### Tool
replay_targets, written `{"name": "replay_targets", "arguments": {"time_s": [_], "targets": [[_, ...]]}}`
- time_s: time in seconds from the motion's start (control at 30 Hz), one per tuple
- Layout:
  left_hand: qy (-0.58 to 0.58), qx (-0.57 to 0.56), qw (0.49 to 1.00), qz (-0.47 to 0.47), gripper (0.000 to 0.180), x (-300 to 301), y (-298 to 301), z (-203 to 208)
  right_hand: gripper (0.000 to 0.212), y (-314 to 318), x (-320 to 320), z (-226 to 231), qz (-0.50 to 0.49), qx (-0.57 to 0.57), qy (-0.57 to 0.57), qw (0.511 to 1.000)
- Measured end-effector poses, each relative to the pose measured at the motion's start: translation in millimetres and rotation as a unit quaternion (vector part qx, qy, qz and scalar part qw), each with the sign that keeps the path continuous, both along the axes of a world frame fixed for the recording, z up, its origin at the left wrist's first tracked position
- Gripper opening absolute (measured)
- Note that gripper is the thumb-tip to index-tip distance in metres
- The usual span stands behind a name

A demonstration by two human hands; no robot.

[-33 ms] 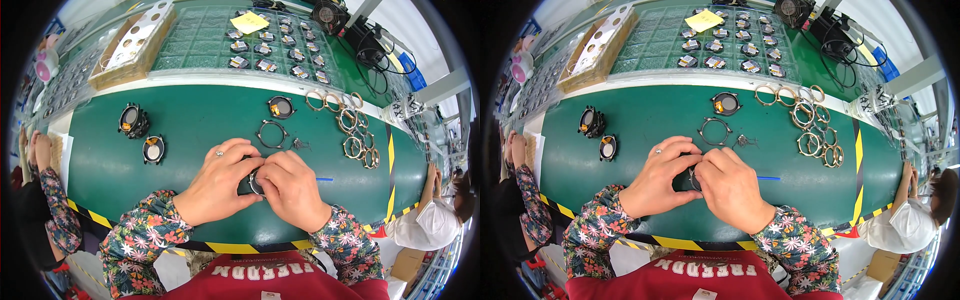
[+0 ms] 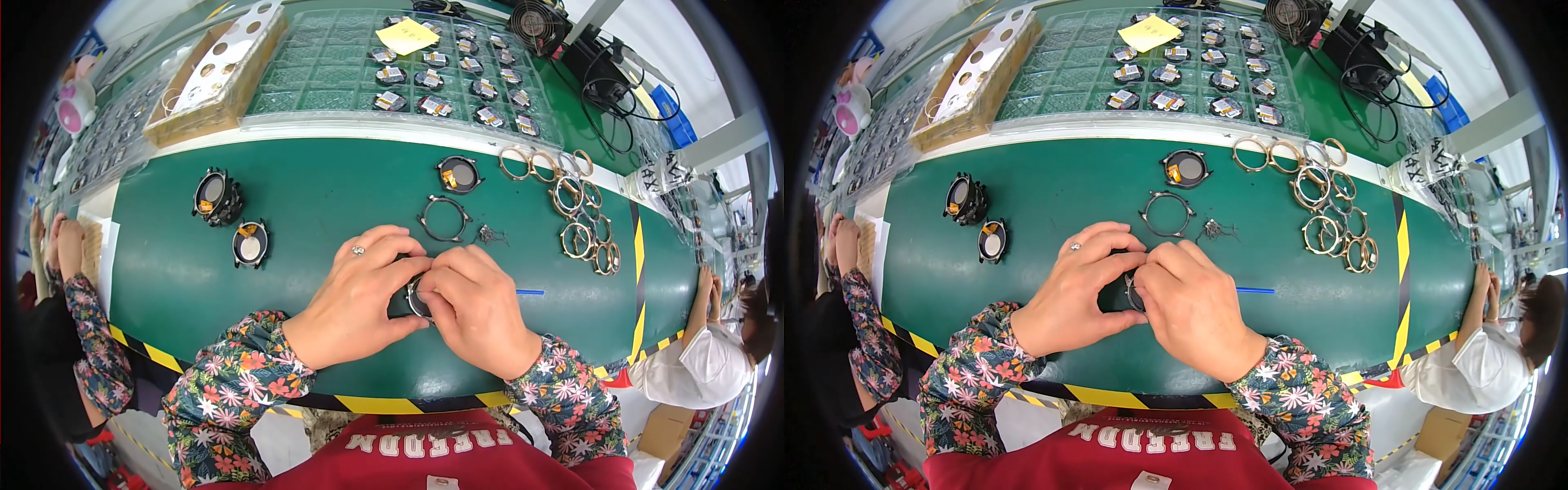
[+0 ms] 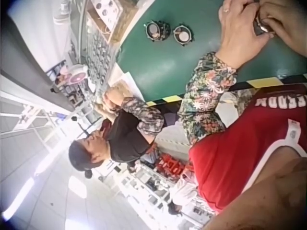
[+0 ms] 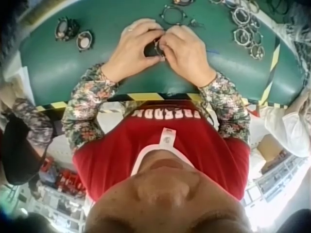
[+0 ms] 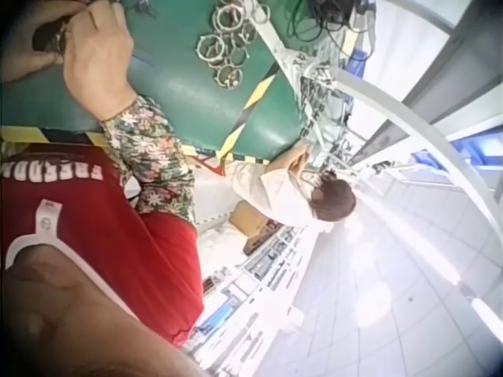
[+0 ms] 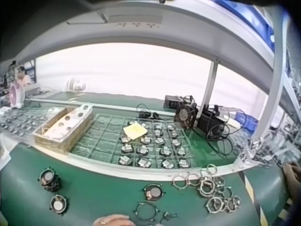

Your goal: The person assembles small circular electronic components by hand, fitting circuit boards and metal rings into plastic housings on a workbench.

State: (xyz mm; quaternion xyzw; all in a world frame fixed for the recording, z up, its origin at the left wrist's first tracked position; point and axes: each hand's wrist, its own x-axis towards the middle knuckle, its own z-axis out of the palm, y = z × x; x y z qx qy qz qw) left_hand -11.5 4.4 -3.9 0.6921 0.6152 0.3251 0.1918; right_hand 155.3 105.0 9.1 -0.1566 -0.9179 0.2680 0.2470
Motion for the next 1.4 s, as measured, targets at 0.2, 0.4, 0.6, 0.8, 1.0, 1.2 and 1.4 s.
{"name": "replay_targets", "arguments": {"time_s": [0.2, 0.4, 0.6, 0.8, 1.0, 1.2, 1.4], "targets": [[-0.009, -0.006, 1.0, 0.011, 0.06, 2.9, -0.3, 0.4, 0.016, 3.0, 0.5, 0.8, 0.013, -0.023, -0.008, 1.0], [-0.009, -0.006, 1.0, 0.017, 0.061, 4.4, -0.8, 0.5, 0.016, 5.6, 0.7, -0.4, 0.025, -0.049, -0.01, 0.998], [-0.008, -0.004, 1.0, 0.015, 0.061, 5.1, -0.7, -0.3, 0.016, 7.6, 1.5, -1.3, 0.032, -0.058, -0.009, 0.998], [-0.011, 0.001, 1.0, 0.016, 0.06, 5.0, -1.3, -0.7, 0.017, 7.5, 2.3, -0.4, 0.028, -0.061, -0.015, 0.998], [-0.015, -0.004, 1.0, 0.015, 0.059, 5.2, -1.4, -0.8, 0.017, 6.8, 1.9, -2.2, 0.02, -0.064, -0.009, 0.998], [-0.012, 0.0, 1.0, 0.011, 0.059, 5.4, -1.1, -0.8, 0.017, 5.7, 1.8, -2.6, 0.011, -0.056, -0.003, 0.998], [-0.016, -0.001, 1.0, 0.012, 0.059, 5.3, -1.1, 0.0, 0.016, 7.2, 2.6, -0.4, 0.026, -0.073, -0.02, 0.997]]}}
